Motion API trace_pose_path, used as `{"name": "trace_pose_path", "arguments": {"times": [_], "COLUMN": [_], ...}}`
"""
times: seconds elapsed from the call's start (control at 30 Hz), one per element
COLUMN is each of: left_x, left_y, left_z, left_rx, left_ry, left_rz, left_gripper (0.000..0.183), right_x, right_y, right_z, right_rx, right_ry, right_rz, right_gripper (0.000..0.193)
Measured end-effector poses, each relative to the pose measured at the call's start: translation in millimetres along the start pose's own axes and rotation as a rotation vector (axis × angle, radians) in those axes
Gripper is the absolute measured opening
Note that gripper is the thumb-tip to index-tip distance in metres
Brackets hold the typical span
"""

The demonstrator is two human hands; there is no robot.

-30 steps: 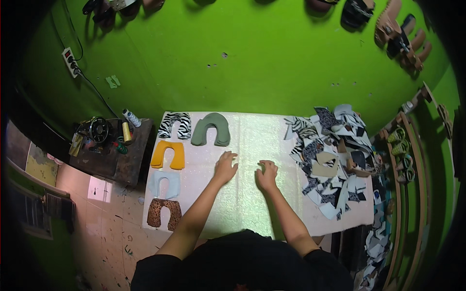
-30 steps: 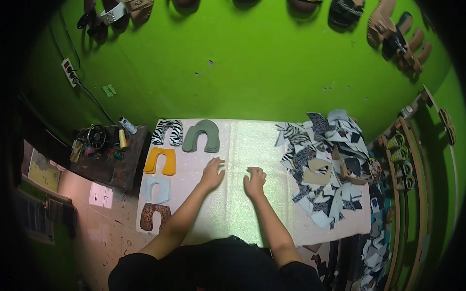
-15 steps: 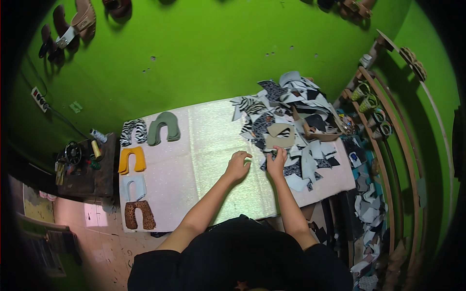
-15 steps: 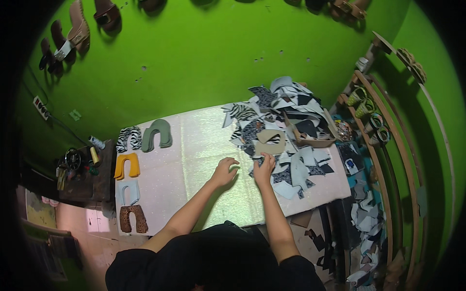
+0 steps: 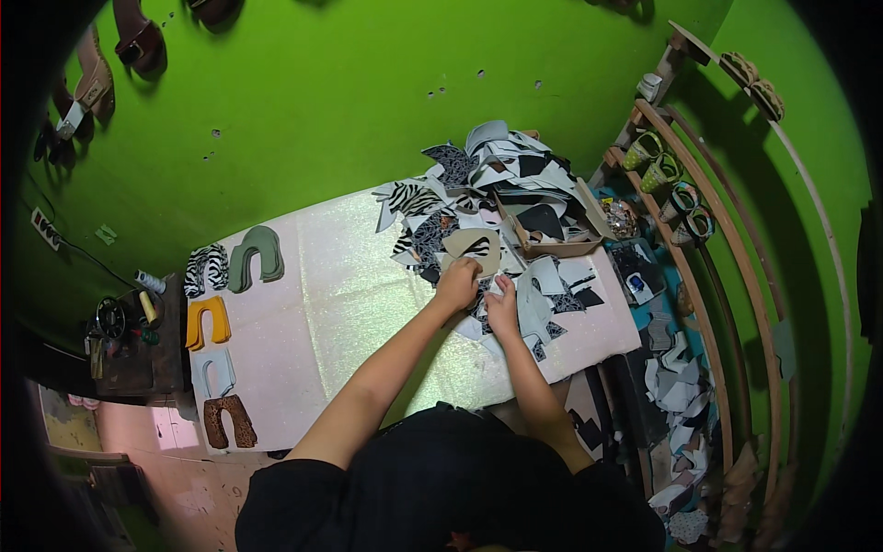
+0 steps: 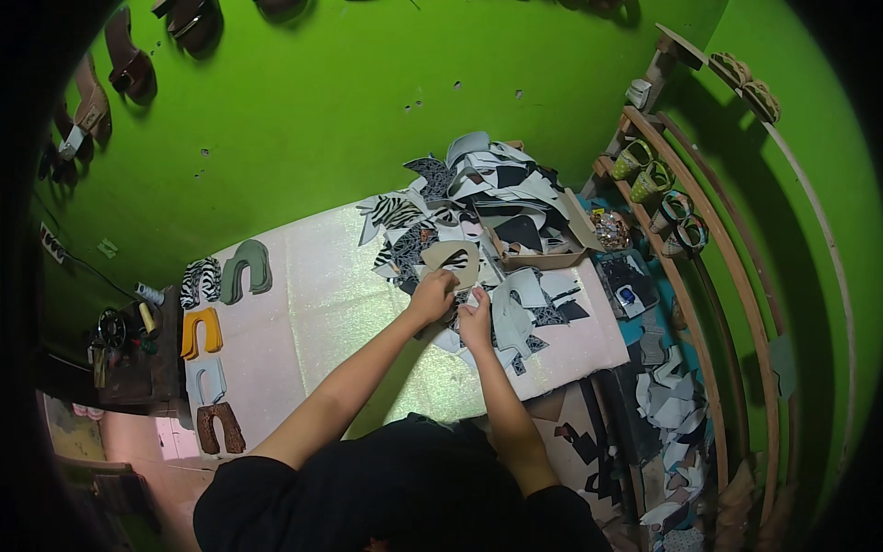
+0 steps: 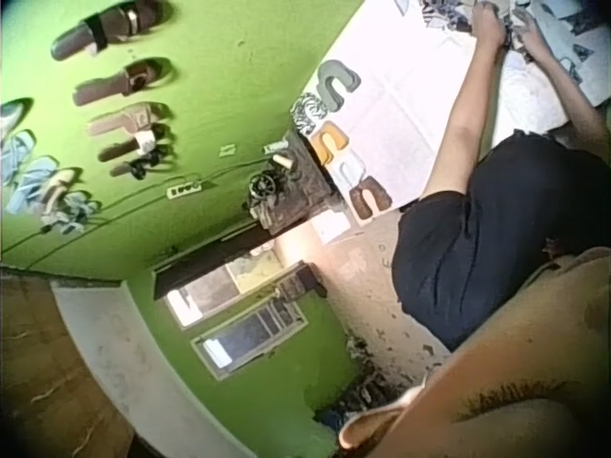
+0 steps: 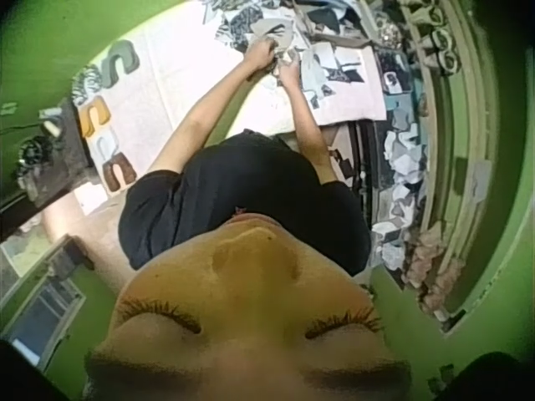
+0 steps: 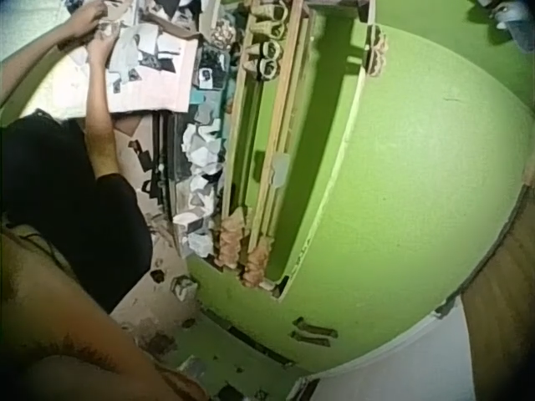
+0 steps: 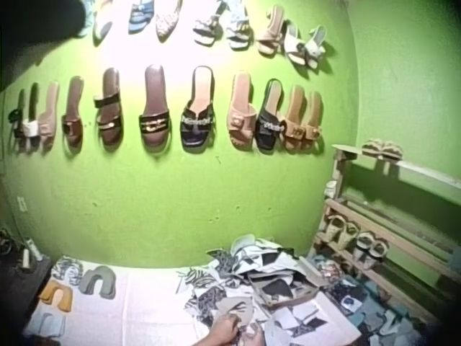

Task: Sorting and organizing cut shoe upper components on a workbench.

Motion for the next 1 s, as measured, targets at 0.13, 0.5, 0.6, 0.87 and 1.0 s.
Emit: {"name": "trace_pose_path", "arguments": {"times": [0.13,0.5,0.6,0.87,1.0], "left_x": [0.7,0.6,-3.8,-24.6,-27.5], "left_y": [-5.7,-5.9,-1.4,-6.5,-6.5], "left_z": [-16.7,-27.0,-28.9,-35.9,-38.3], "left_rx": [0.021,-0.040,-0.071,-0.047,-0.070], "left_ry": [-0.007,0.058,0.111,0.125,0.137], "left_rz": [-0.112,-0.078,0.034,0.217,0.264], "left_gripper": [0.029,0.031,0.030,0.029,0.028], "right_x": [-7.9,-17.6,-21.5,-25.2,-25.4], "right_y": [-0.6,-2.3,-4.3,-7.2,-6.6], "right_z": [-1.0,-11.8,-12.8,-14.1,-13.7], "right_rx": [-0.029,-0.011,-0.015,-0.030,-0.026], "right_ry": [-0.048,-0.022,-0.010,-0.019,-0.032], "right_rz": [-0.165,-0.269,-0.275,-0.303,-0.299], "right_gripper": [0.057,0.054,0.052,0.051,0.051]}}
Point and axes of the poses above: each hand's wrist, its own z-axis away from the middle knuckle, its own y-axis out of the back of the hand, x = y × z, the point moved 1 cm from there along -z, towards the middle knuckle, and after that the axes turned 2 degrees about -x, right-handed, at the moved point
